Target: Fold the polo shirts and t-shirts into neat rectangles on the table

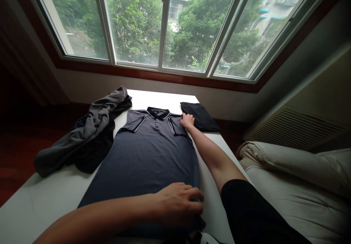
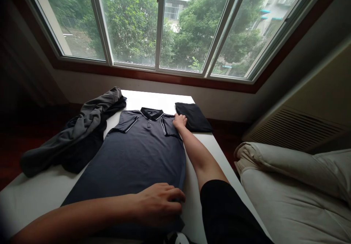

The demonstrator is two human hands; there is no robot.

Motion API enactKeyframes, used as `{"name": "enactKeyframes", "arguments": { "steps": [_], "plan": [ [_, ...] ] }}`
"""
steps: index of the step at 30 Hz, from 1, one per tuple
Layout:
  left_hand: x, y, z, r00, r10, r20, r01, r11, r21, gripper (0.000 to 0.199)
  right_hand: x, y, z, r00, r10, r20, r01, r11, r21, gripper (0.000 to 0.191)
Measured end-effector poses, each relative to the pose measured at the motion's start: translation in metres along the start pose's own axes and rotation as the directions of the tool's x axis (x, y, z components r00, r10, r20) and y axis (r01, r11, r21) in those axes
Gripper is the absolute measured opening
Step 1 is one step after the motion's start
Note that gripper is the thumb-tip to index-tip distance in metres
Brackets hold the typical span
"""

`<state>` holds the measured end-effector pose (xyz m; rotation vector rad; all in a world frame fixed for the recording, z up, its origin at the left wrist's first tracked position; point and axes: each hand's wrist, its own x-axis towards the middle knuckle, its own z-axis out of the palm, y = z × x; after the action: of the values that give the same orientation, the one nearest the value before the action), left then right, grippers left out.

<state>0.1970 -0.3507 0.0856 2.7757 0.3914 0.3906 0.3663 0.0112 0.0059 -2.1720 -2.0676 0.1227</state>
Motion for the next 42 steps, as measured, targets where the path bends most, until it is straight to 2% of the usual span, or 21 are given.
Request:
{"name": "enactKeyframes", "arguments": {
  "steps": [3,6,9,12,18,22,27,33,38,42],
  "plan": [
    [-0.001,-0.002,-0.005,1.0,0.01,0.023,-0.009,0.999,-0.046,0.016,0.002,-0.012,-0.006,0.997,0.018,0.074,-0.023,0.997,0.071,0.039],
    [-0.003,-0.004,-0.01,0.999,-0.018,0.031,0.02,0.998,-0.063,0.018,0.003,-0.019,-0.009,0.991,0.06,0.116,-0.075,0.989,0.124,0.051],
    [-0.006,-0.003,-0.017,0.998,-0.051,0.034,0.052,0.997,-0.05,0.034,0.004,-0.02,-0.008,0.985,0.132,0.113,-0.148,0.979,0.141,0.057],
    [-0.011,-0.002,-0.021,0.995,-0.081,0.056,0.082,0.996,-0.019,0.048,0.007,-0.02,-0.009,0.98,0.12,0.159,-0.149,0.972,0.185,0.052],
    [-0.016,-0.005,-0.017,0.996,-0.052,0.078,0.055,0.997,-0.046,0.035,0.012,-0.018,-0.014,0.975,0.102,0.196,-0.163,0.929,0.332,0.045],
    [-0.016,-0.005,-0.015,0.999,-0.03,0.042,0.032,0.998,-0.052,0.029,0.009,-0.017,-0.016,0.968,0.066,0.241,-0.183,0.845,0.502,0.046],
    [-0.017,-0.001,-0.02,1.0,0.024,0.007,-0.024,0.999,-0.049,0.023,0.01,-0.023,-0.021,0.953,0.009,0.302,-0.23,0.671,0.705,0.042],
    [-0.027,0.005,-0.026,1.0,0.028,0.001,-0.028,1.0,-0.013,0.017,0.022,-0.041,-0.032,0.976,0.025,0.217,-0.201,0.493,0.846,0.027],
    [-0.046,0.011,-0.023,1.0,0.009,0.03,-0.007,0.999,-0.049,0.019,0.024,-0.065,-0.037,0.984,0.084,0.155,-0.176,0.418,0.891,0.023],
    [-0.058,0.018,-0.019,0.999,0.026,0.033,-0.024,0.998,-0.066,0.019,0.023,-0.083,-0.041,0.986,0.112,0.122,-0.158,0.415,0.896,0.023]
  ]
}}
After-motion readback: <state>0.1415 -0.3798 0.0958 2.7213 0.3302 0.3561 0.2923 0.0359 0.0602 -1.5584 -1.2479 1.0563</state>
